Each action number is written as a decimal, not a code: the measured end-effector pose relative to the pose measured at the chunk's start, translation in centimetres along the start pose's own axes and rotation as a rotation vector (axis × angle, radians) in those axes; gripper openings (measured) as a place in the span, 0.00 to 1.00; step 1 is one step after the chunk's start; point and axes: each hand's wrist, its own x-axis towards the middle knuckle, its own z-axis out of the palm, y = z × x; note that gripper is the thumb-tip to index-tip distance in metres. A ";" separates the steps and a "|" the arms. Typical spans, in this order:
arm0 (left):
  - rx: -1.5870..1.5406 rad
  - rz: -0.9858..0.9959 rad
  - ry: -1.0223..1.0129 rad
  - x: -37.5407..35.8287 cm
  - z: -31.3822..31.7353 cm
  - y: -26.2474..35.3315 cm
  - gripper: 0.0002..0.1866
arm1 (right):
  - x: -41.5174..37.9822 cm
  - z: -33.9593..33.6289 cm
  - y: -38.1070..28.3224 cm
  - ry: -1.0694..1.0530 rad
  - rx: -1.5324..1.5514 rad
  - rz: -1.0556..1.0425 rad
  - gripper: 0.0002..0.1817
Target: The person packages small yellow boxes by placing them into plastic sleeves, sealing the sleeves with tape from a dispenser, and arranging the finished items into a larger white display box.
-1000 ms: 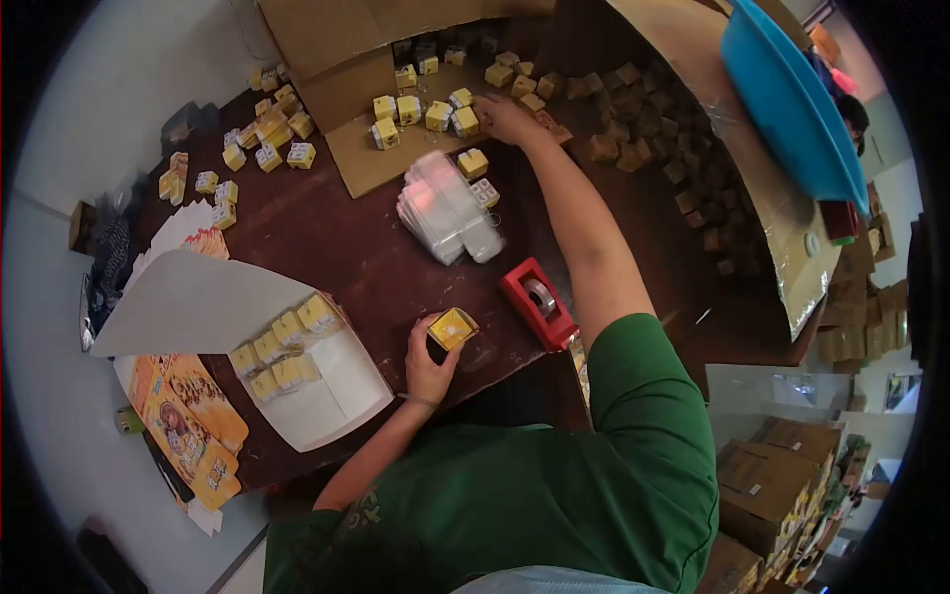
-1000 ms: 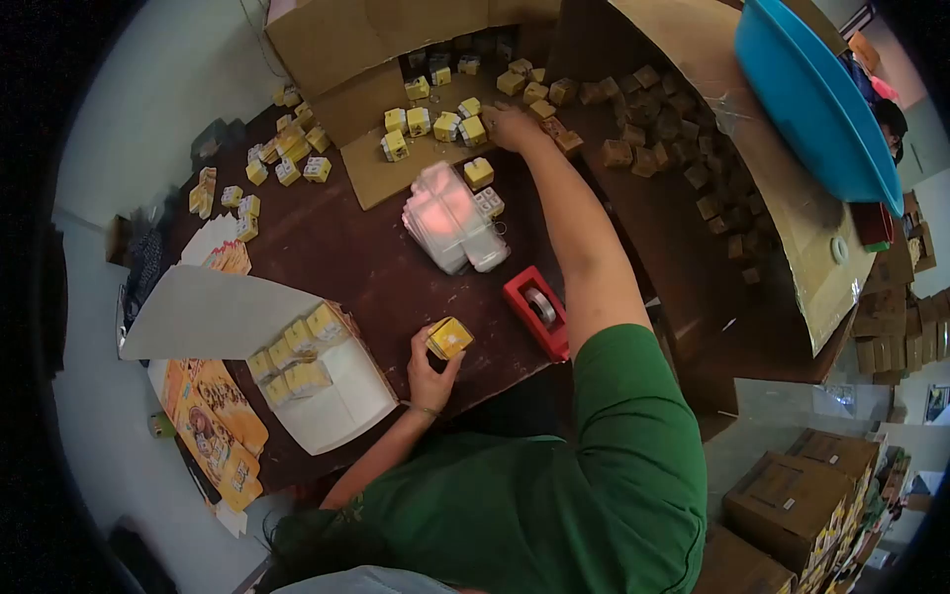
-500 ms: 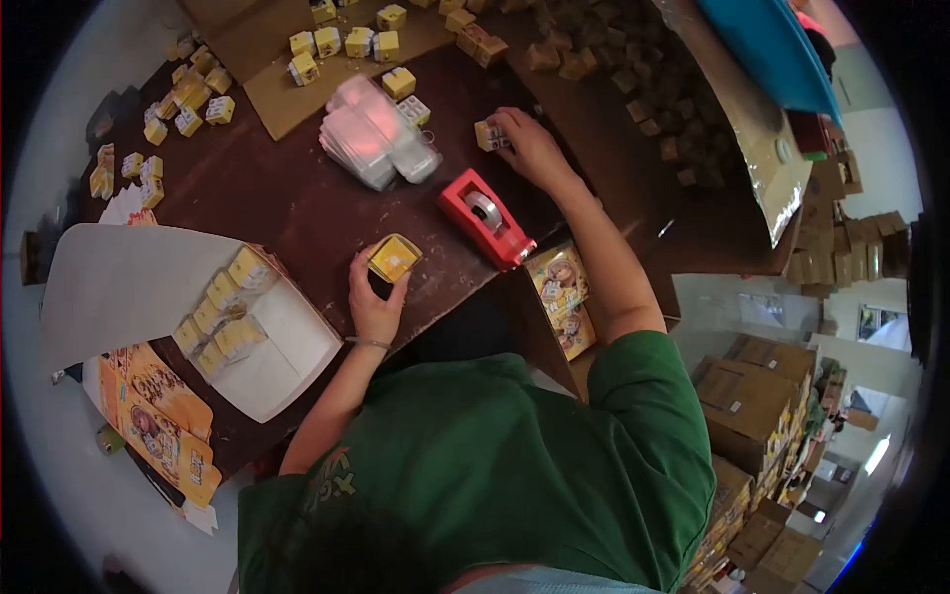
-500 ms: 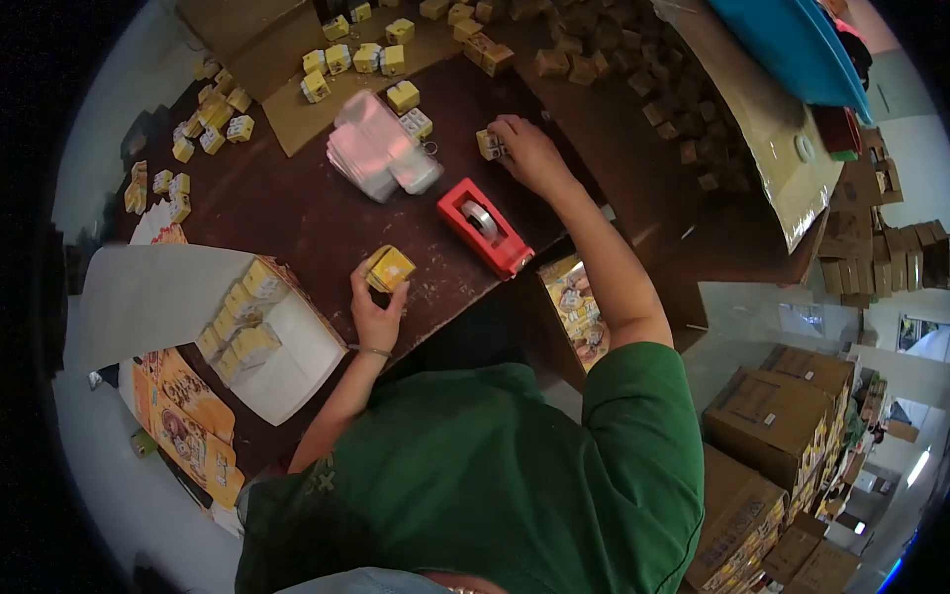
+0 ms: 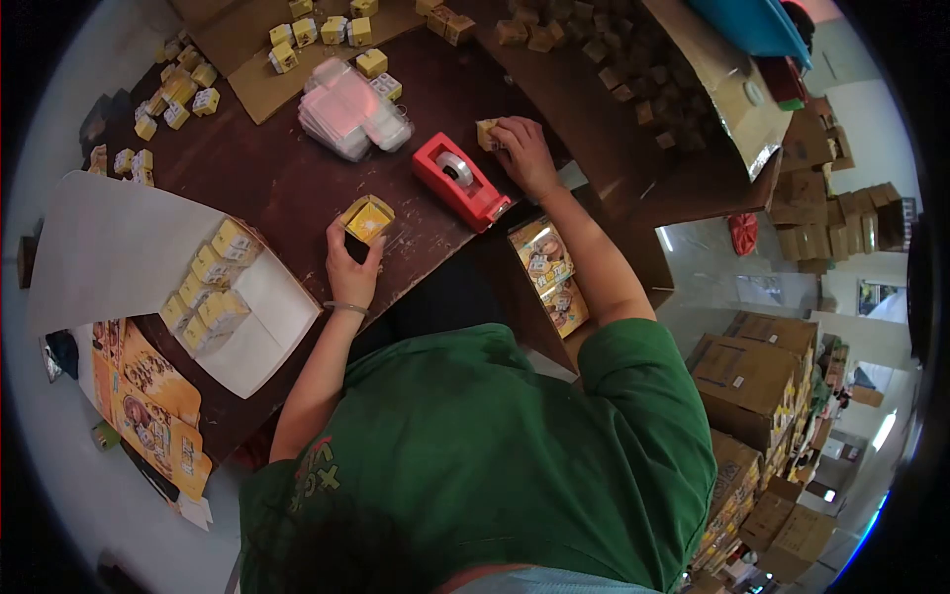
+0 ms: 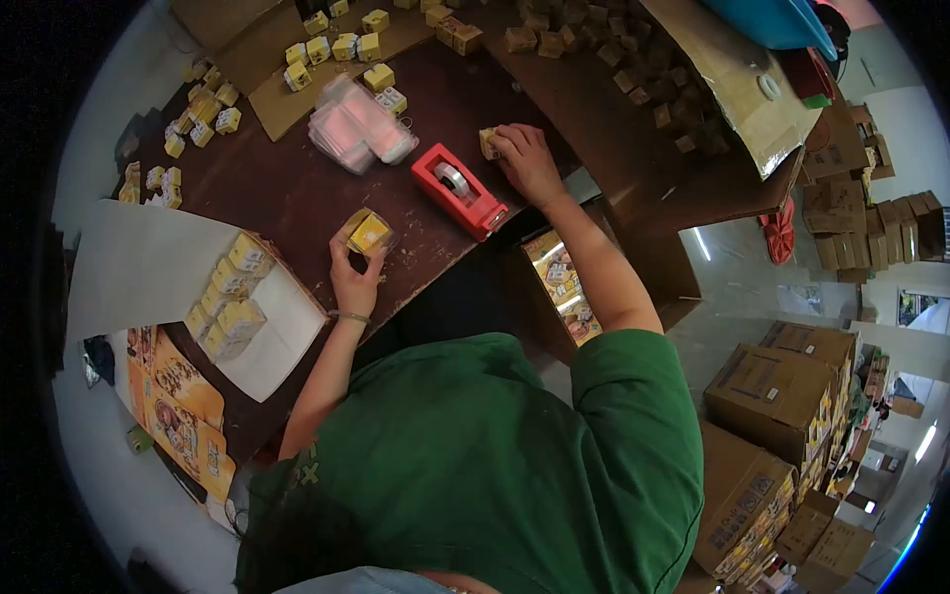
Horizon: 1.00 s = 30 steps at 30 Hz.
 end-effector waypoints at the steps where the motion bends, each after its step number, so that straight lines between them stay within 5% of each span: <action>1: -0.003 0.007 -0.006 -0.1 0.0 -0.2 0.31 | -0.7 0.0 -0.1 0.020 0.003 0.005 0.25; 5: 0.005 0.008 -0.011 -0.2 0.0 0.0 0.31 | -2.5 -1.2 -1.4 -0.002 0.079 -0.038 0.30; 11: 0.039 0.006 -0.020 0.0 0.0 0.2 0.30 | -0.2 -2.1 -1.7 -0.048 0.302 0.247 0.34; 14: 0.054 -0.004 -0.058 -0.3 -0.4 0.2 0.31 | 1.1 -1.1 1.0 -0.246 0.424 0.352 0.29; 17: 0.049 -0.021 -0.125 -0.4 -0.7 -0.7 0.32 | 6.2 -4.5 -4.3 -0.096 0.696 0.523 0.25; 19: 0.084 0.028 -0.157 -0.6 -0.9 -0.9 0.33 | 8.5 -6.3 -9.2 -0.224 1.097 0.527 0.27; 22: 0.004 -0.068 -0.262 -0.2 -1.7 0.9 0.33 | 8.4 -5.5 -15.8 -0.428 1.292 0.357 0.27; 25: 0.046 -0.042 -0.280 -0.3 -2.0 0.6 0.32 | 7.2 -4.0 -18.2 -0.427 0.507 -0.001 0.28; 28: 0.051 0.001 -0.298 -0.5 -2.0 -0.4 0.33 | 5.8 -3.3 -18.7 -0.279 0.601 -0.050 0.28; 30: 0.047 0.034 -0.352 -0.1 -2.2 -0.5 0.34 | 5.0 -3.4 -19.0 -0.122 0.786 0.192 0.27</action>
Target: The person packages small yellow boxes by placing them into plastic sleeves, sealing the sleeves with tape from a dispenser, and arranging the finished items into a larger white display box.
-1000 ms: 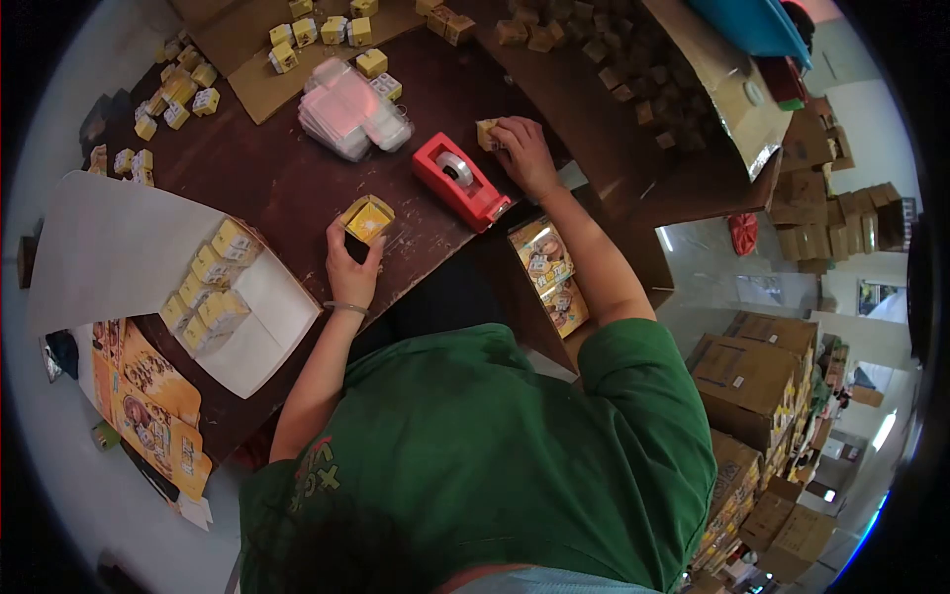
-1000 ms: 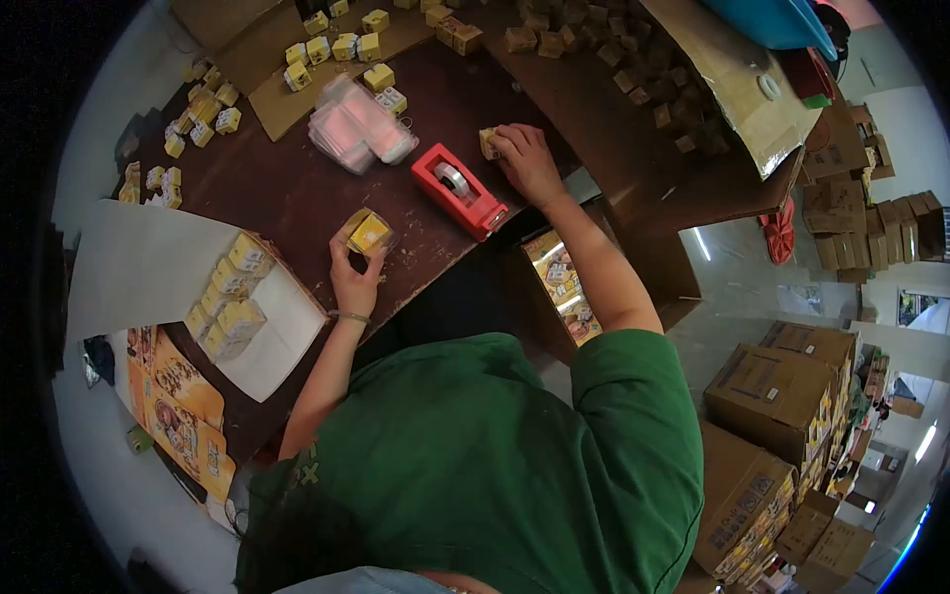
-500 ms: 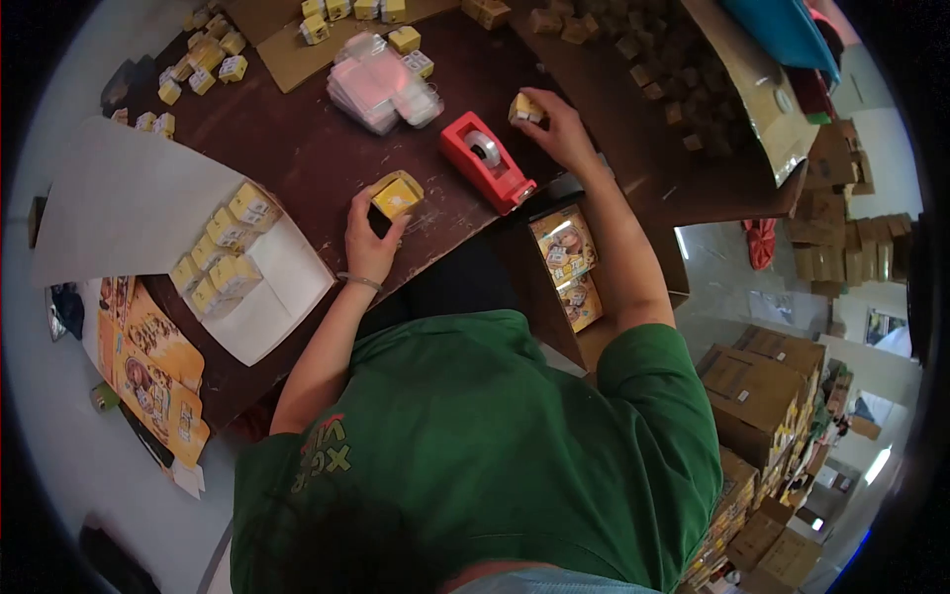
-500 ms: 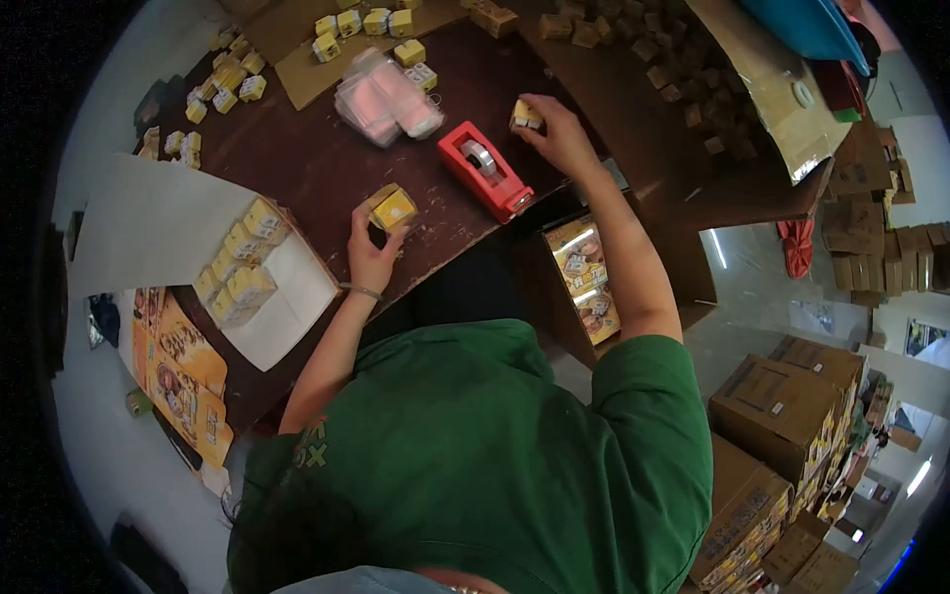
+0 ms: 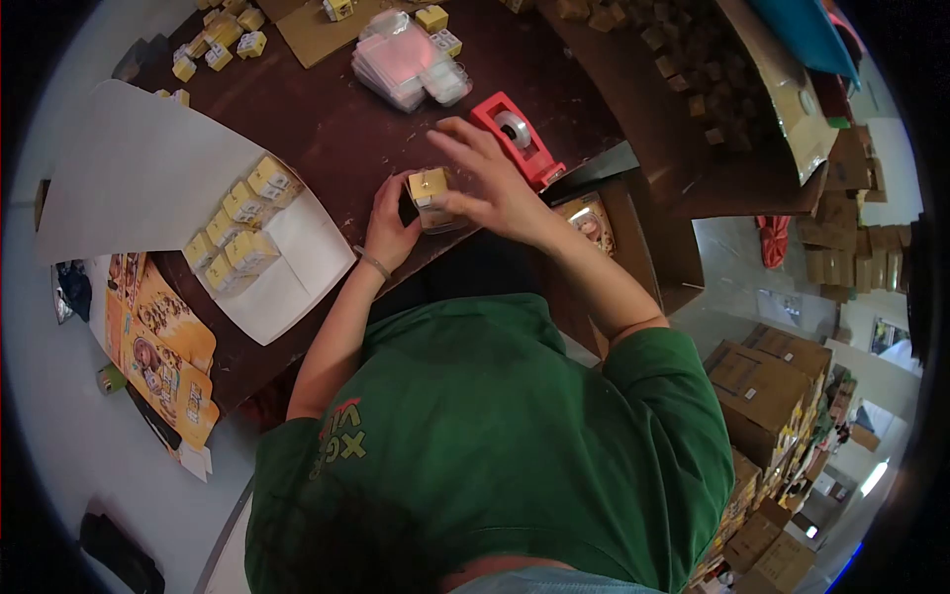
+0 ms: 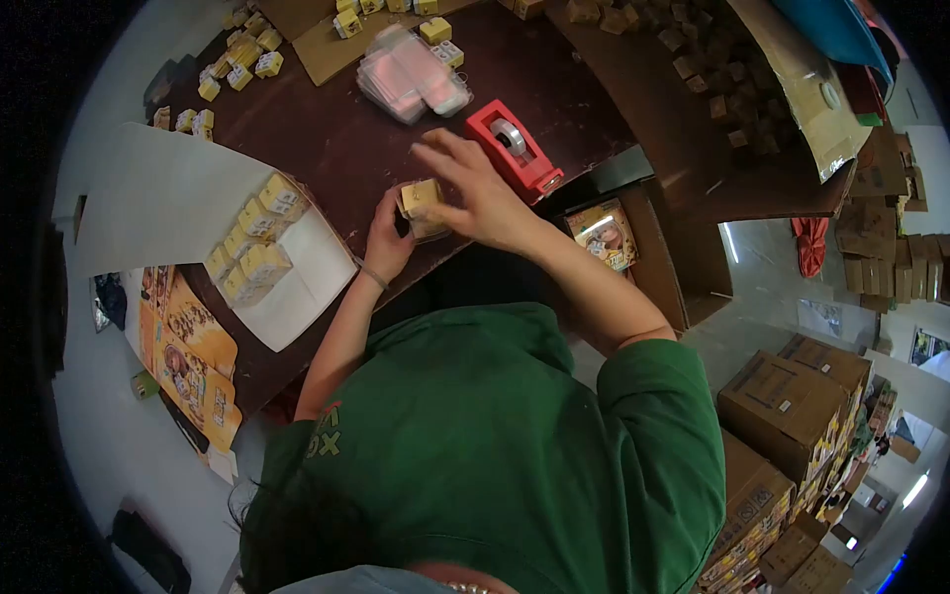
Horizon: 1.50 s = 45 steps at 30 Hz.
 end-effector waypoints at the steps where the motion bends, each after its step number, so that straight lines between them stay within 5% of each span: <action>1: 0.005 -0.011 -0.010 0.0 -0.1 0.2 0.34 | -0.4 0.1 0.7 0.093 0.020 0.109 0.23; 4: 0.025 -0.044 -0.027 -0.5 -0.3 0.9 0.34 | -1.1 1.2 1.5 -0.030 0.579 0.651 0.16; 6: 0.044 -0.061 -0.016 -1.4 -0.4 1.3 0.33 | -1.5 2.7 2.3 0.032 0.577 0.613 0.15; 9: -0.932 -0.144 -0.055 -1.2 -1.5 2.7 0.30 | -2.1 4.6 2.5 0.146 0.504 0.540 0.13; 11: -0.754 -0.213 -0.010 -0.3 -1.3 4.5 0.24 | -2.8 5.3 2.9 0.124 0.396 0.432 0.13; 13: -0.719 -0.241 -0.015 0.8 -0.7 4.3 0.20 | -4.0 5.1 1.5 0.349 0.390 0.319 0.15; 14: -0.688 -0.219 -0.030 1.0 -0.8 3.9 0.20 | -5.2 4.5 0.9 0.408 0.075 0.040 0.20; 16: -0.639 -0.189 -0.057 0.9 -1.0 3.6 0.19 | -5.7 2.9 0.6 0.177 -0.099 -0.369 0.24; 20: -0.794 -0.271 -0.078 0.9 -1.1 4.2 0.18 | -3.9 3.4 0.0 0.119 -0.057 -0.273 0.24; 24: -0.810 -0.241 -0.017 0.4 -0.8 3.7 0.16 | -1.2 2.9 -0.9 -0.044 0.157 0.114 0.20; 25: -0.788 -0.234 0.007 0.4 -0.7 3.8 0.15 | -1.3 3.2 -0.1 -0.006 0.058 0.026 0.16; 28: -0.759 -0.212 0.075 0.1 0.1 4.0 0.15 | -1.2 3.1 0.6 -0.012 0.156 0.242 0.12; 33: -0.948 -0.061 0.087 -0.7 0.5 2.5 0.25 | -0.9 3.7 1.8 0.071 0.017 0.137 0.09; 34: -0.653 0.105 0.078 -0.9 0.1 2.4 0.30 | -0.9 3.5 1.5 0.048 0.040 0.164 0.08; 37: -0.275 -0.032 0.014 -1.7 -0.4 3.6 0.34 | -0.3 2.7 1.0 -0.063 0.100 0.225 0.08; 42: -0.237 -0.059 -0.046 -1.6 -0.4 2.7 0.35 | 0.6 1.6 1.0 -0.172 0.014 0.174 0.08; 45: -0.242 -0.038 -0.054 -1.6 -0.2 2.4 0.32 | 0.0 2.8 1.5 -0.078 0.242 0.369 0.10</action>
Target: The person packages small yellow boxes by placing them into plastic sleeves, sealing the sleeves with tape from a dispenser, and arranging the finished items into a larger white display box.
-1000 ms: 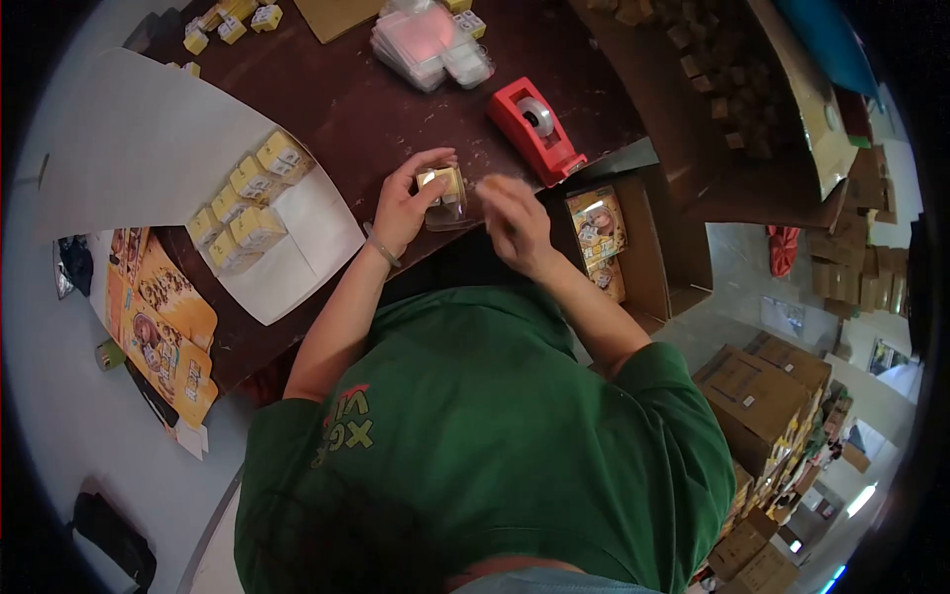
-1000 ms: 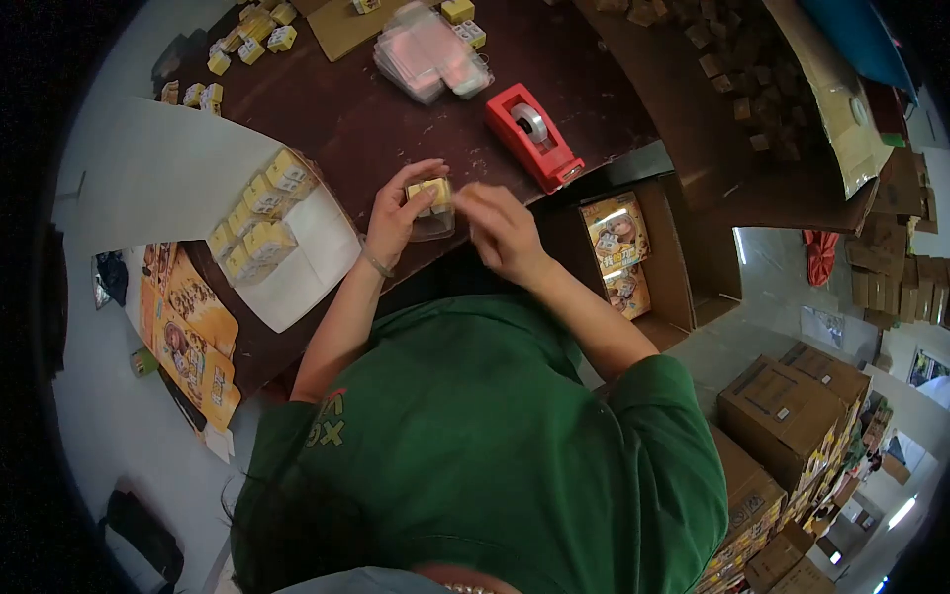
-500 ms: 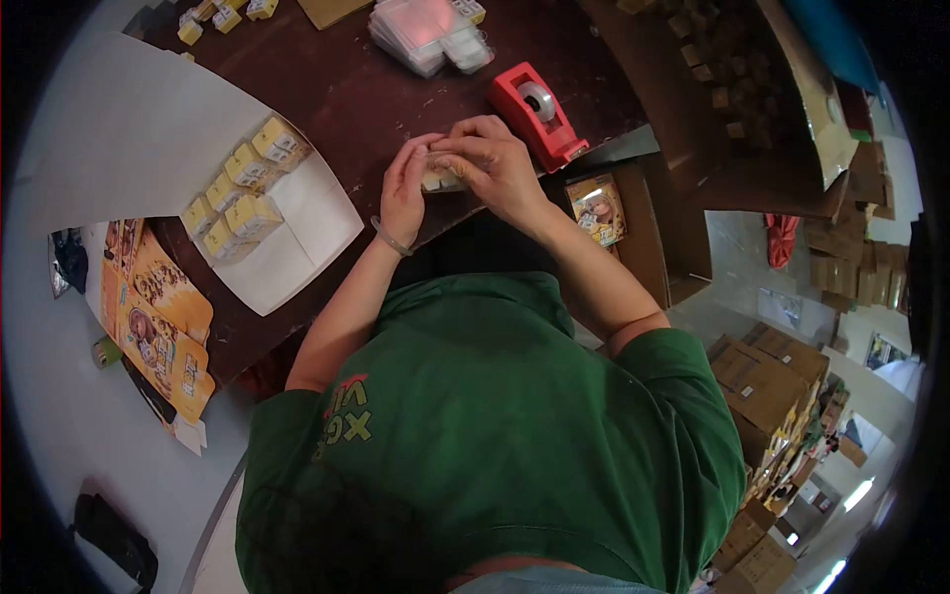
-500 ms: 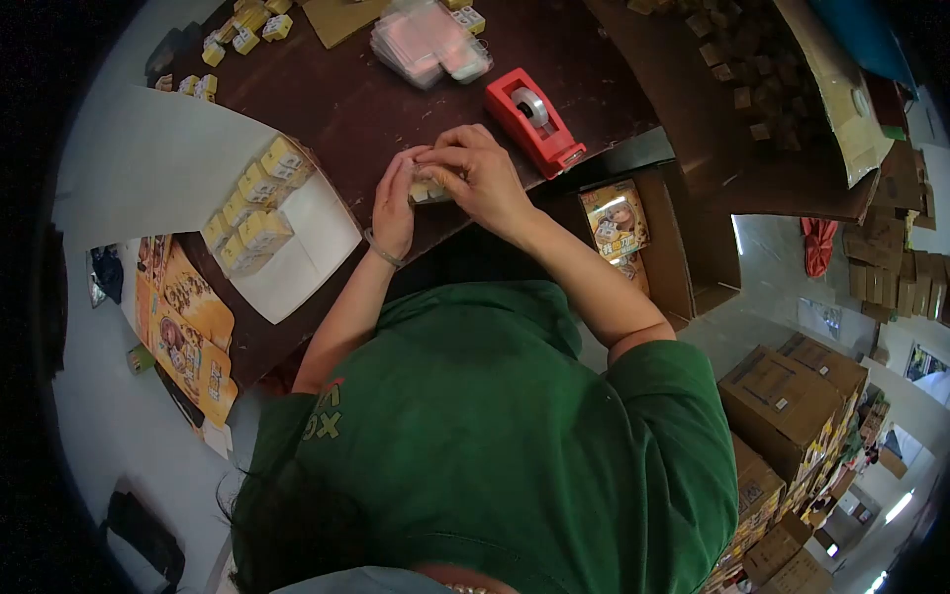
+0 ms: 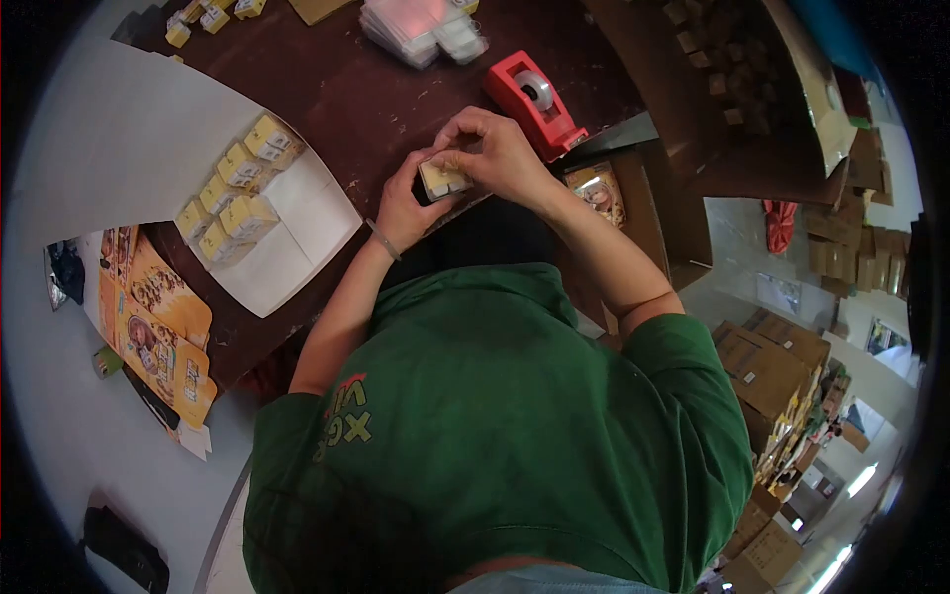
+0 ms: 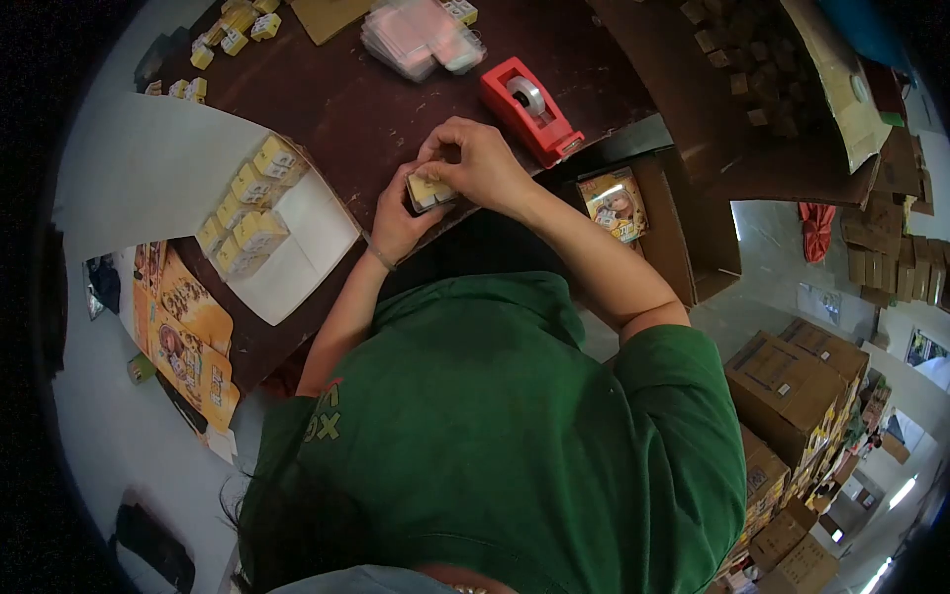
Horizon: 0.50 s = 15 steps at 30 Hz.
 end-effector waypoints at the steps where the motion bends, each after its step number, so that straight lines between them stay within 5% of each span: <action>1: -0.006 0.014 -0.004 0.0 0.1 -0.1 0.31 | 0.0 -0.1 0.4 -0.033 0.046 0.100 0.11; 3: 0.006 0.023 0.041 -0.1 0.4 0.1 0.29 | 0.3 -0.4 0.7 -0.093 0.142 0.297 0.12; 9: 0.072 0.113 0.308 0.1 3.2 0.2 0.28 | -1.2 1.1 -0.5 0.196 -0.221 0.058 0.14; 12: 0.053 0.043 0.294 -1.0 3.3 -0.1 0.29 | -0.8 1.5 2.1 0.107 0.065 0.114 0.13; 15: 0.060 0.053 0.311 -0.4 3.3 0.7 0.32 | -1.8 1.5 0.5 0.241 -0.342 -0.030 0.18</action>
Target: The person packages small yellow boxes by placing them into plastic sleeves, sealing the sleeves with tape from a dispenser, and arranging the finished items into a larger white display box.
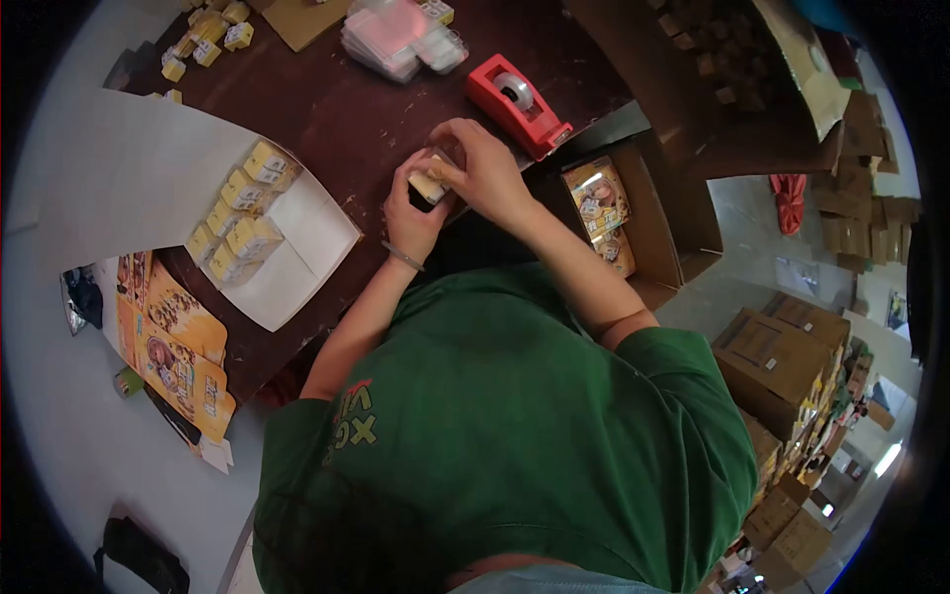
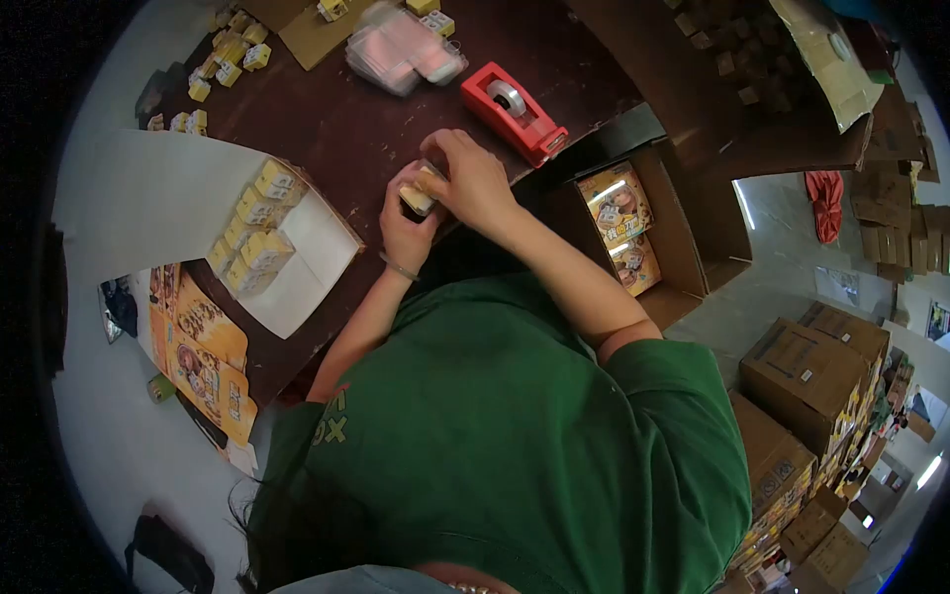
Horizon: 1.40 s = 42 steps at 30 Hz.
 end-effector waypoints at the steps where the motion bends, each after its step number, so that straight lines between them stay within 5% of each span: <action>1: 0.008 0.011 0.027 -0.1 0.2 0.1 0.33 | -1.1 -0.3 -1.5 0.045 -0.052 0.043 0.28; 4: -0.353 -0.038 0.130 -0.8 2.3 0.4 0.34 | -3.1 0.5 -3.3 0.140 -0.233 -0.046 0.35; 5: -0.211 -0.007 -0.107 -2.0 1.3 1.1 0.31 | -3.1 0.2 -2.9 0.087 -0.183 -0.044 0.33; 8: -0.381 -0.183 -0.114 -1.4 -0.3 0.5 0.29 | -1.7 -2.3 -1.2 -0.090 -0.036 -0.151 0.24; 10: -0.487 -0.176 -0.126 0.9 -0.7 2.2 0.30 | -0.8 -3.4 0.2 -0.252 -0.027 -0.413 0.27; 11: -0.529 -0.165 -0.168 2.3 -0.5 2.8 0.31 | -0.7 -4.1 0.2 -0.313 0.128 -0.386 0.30; 14: -0.405 -0.126 -0.395 5.4 0.0 2.1 0.36 | 0.3 -5.2 2.3 -0.123 -0.118 -0.603 0.31; 21: -0.244 -0.085 -0.670 8.8 1.7 2.3 0.38 | 0.0 -7.1 3.4 -0.269 0.163 -0.514 0.29; 24: -0.213 -0.124 -0.727 9.7 1.8 1.8 0.41 | -0.4 -7.7 4.1 -0.139 -0.015 -0.597 0.29; 26: -0.243 -0.217 -0.736 9.6 1.2 1.5 0.39 | -1.3 -11.1 3.6 0.043 -0.140 -0.465 0.27; 28: -0.098 -0.123 -0.739 9.3 1.1 1.7 0.35 | -2.4 -12.3 7.2 0.167 -0.143 -0.122 0.19; 33: -0.137 0.155 -0.780 8.7 5.1 2.8 0.24 | -1.1 -11.1 11.7 0.009 0.324 0.133 0.17; 34: -0.175 0.089 -0.811 8.6 5.5 2.7 0.23 | -0.9 -11.3 11.7 0.000 0.104 0.049 0.15; 37: -0.142 0.101 -0.800 8.4 5.6 2.6 0.23 | -0.2 -11.9 11.4 -0.133 0.409 0.229 0.12; 40: -0.126 0.047 -0.808 8.4 5.4 2.8 0.23 | -1.3 -11.2 10.3 0.193 -0.034 -0.127 0.10; 42: -0.138 0.058 -0.799 8.4 5.5 2.8 0.23 | -2.9 -11.7 8.6 0.241 -0.012 -0.044 0.10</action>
